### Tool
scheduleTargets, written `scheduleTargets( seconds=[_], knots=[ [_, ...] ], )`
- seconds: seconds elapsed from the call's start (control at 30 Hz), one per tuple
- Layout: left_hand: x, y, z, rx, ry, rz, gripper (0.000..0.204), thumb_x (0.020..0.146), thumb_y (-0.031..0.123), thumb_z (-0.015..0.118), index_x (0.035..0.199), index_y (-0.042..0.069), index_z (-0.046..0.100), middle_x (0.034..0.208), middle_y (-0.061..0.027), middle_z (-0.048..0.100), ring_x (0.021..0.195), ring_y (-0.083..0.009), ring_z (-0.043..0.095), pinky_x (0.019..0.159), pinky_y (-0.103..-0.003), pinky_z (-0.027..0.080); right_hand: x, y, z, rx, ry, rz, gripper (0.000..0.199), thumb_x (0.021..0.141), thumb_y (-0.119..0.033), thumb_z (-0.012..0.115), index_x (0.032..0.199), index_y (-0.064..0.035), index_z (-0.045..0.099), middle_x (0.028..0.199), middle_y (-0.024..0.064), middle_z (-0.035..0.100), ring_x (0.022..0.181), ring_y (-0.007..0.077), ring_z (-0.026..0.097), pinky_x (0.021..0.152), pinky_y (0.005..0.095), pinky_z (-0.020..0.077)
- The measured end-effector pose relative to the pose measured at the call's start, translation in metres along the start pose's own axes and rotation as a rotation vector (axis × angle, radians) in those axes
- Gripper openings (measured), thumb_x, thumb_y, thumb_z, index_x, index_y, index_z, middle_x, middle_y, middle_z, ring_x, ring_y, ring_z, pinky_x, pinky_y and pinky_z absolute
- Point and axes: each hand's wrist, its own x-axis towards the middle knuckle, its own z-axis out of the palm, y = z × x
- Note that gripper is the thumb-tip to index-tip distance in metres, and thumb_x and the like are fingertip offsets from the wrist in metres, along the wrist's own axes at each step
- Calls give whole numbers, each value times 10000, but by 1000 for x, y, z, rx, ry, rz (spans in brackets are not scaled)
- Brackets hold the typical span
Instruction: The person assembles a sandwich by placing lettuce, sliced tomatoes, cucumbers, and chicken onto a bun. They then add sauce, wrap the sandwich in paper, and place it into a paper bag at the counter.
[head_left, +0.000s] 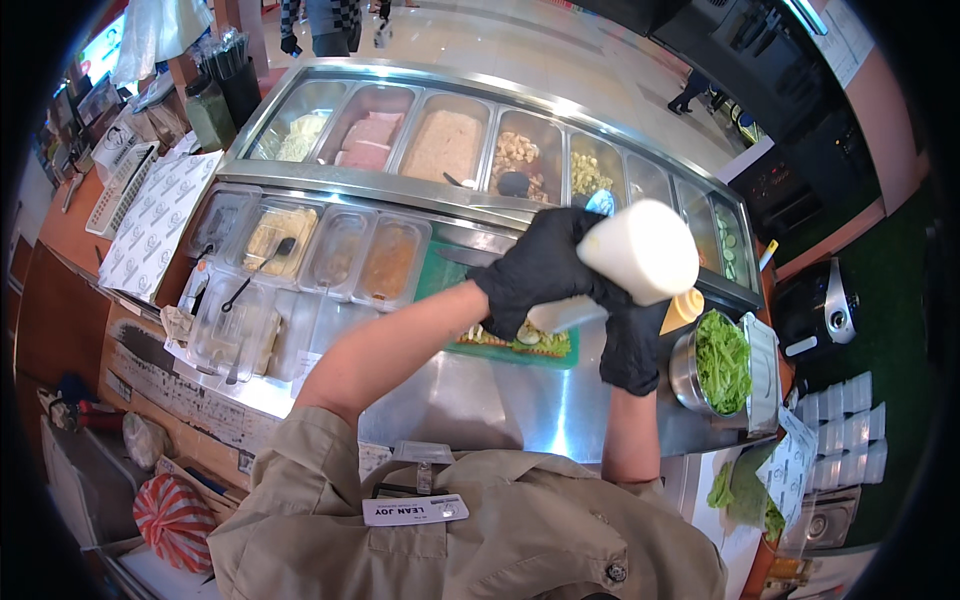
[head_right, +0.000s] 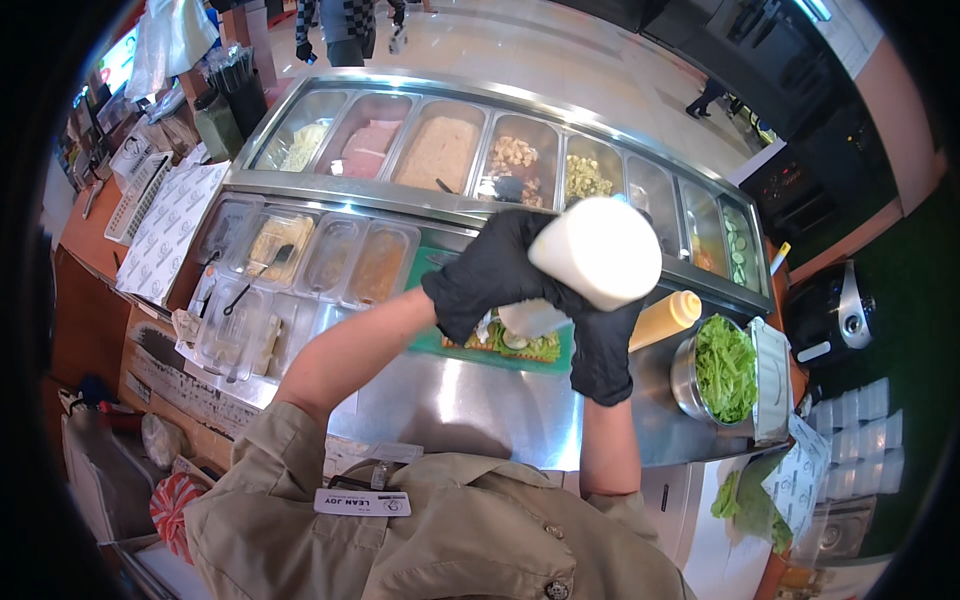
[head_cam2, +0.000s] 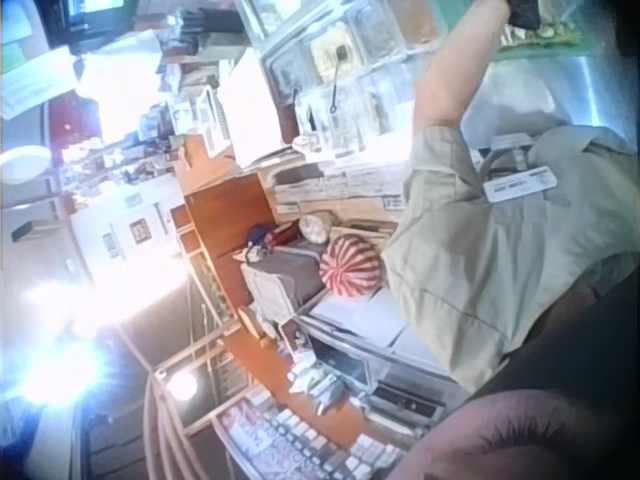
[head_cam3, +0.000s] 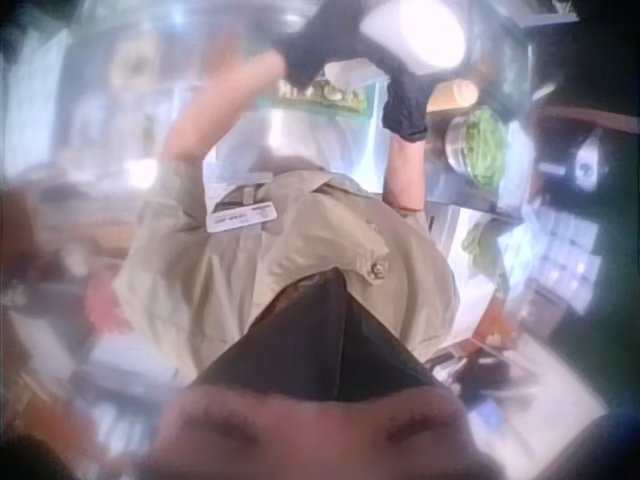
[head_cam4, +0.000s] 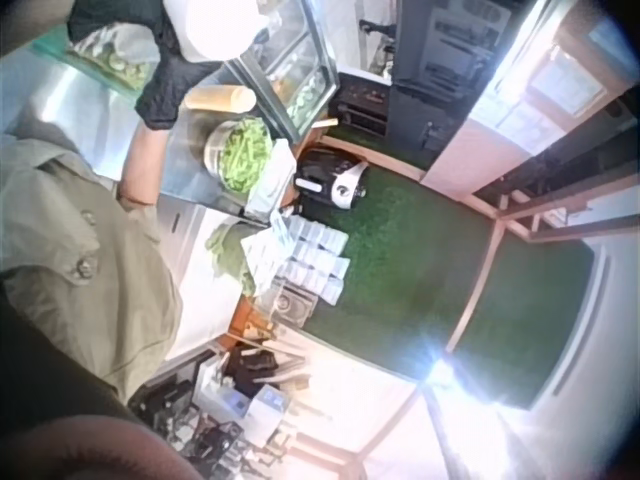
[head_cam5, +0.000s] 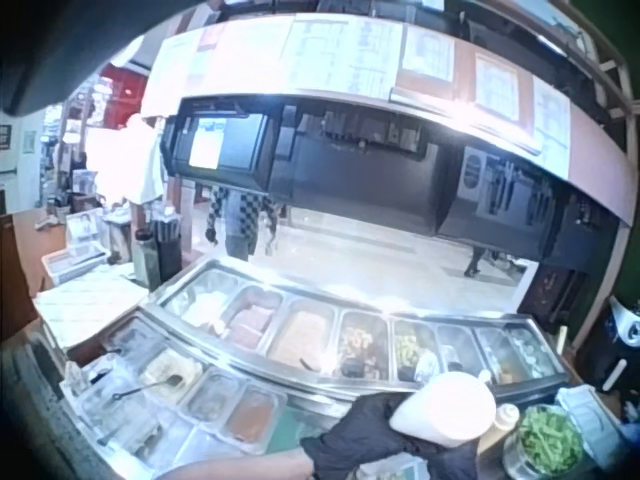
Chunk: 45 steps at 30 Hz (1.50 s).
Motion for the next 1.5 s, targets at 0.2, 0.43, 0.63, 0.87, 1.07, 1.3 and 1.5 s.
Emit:
scheduleTargets(
  seconds=[0.2,0.43,0.63,0.87,1.07,1.3,1.5],
  knots=[
    [16,-4,6,-11,16,-6,512,468,55,846,936,5,643,890,-67,672,792,-129,623,708,-292,517,9,-4,-6,-380,-67,-93,709,566,44,784,1185,-5,443,1091,81,554,965,181,558,821,313,489],
    [21,-8,20,33,-22,-28,509,471,38,842,937,11,641,874,-64,672,799,-122,625,729,-297,516,20,-4,-26,-193,-50,-109,676,587,18,775,1180,-4,451,1079,88,561,954,192,565,819,319,487],
    [29,-5,28,71,-81,-124,538,460,40,837,958,7,636,863,-65,671,788,-130,626,724,-288,514,24,-11,-31,-417,-76,-287,736,603,25,756,1241,-18,392,1165,98,511,1022,183,533,852,328,477],
    [37,-9,33,110,-41,-100,510,464,90,853,923,4,649,861,-69,677,790,-126,626,734,-291,509,27,-16,-34,-463,19,-241,762,575,11,787,1232,-19,401,1178,104,509,1038,192,529,861,325,463],
    [46,-20,41,40,-5,50,443,483,41,834,884,9,649,831,-68,676,745,-128,632,690,-283,517,26,-22,-40,-530,-56,-218,687,668,38,687,1273,-17,366,1080,77,555,977,177,548,886,307,444],
    [40,-29,55,89,-122,-134,605,464,88,843,1017,10,610,931,-87,654,848,-160,614,783,-317,494,22,-7,-68,-412,78,-182,747,535,51,786,1187,9,425,1121,108,535,982,208,558,836,346,497],
    [12,-8,53,323,-50,345,843,682,228,757,1378,139,290,1444,-99,244,1329,-265,236,1075,-380,227,2,5,-105,-9,210,-143,561,736,-18,660,1233,11,403,1132,143,516,1002,262,547,857,386,477]
  ],
)
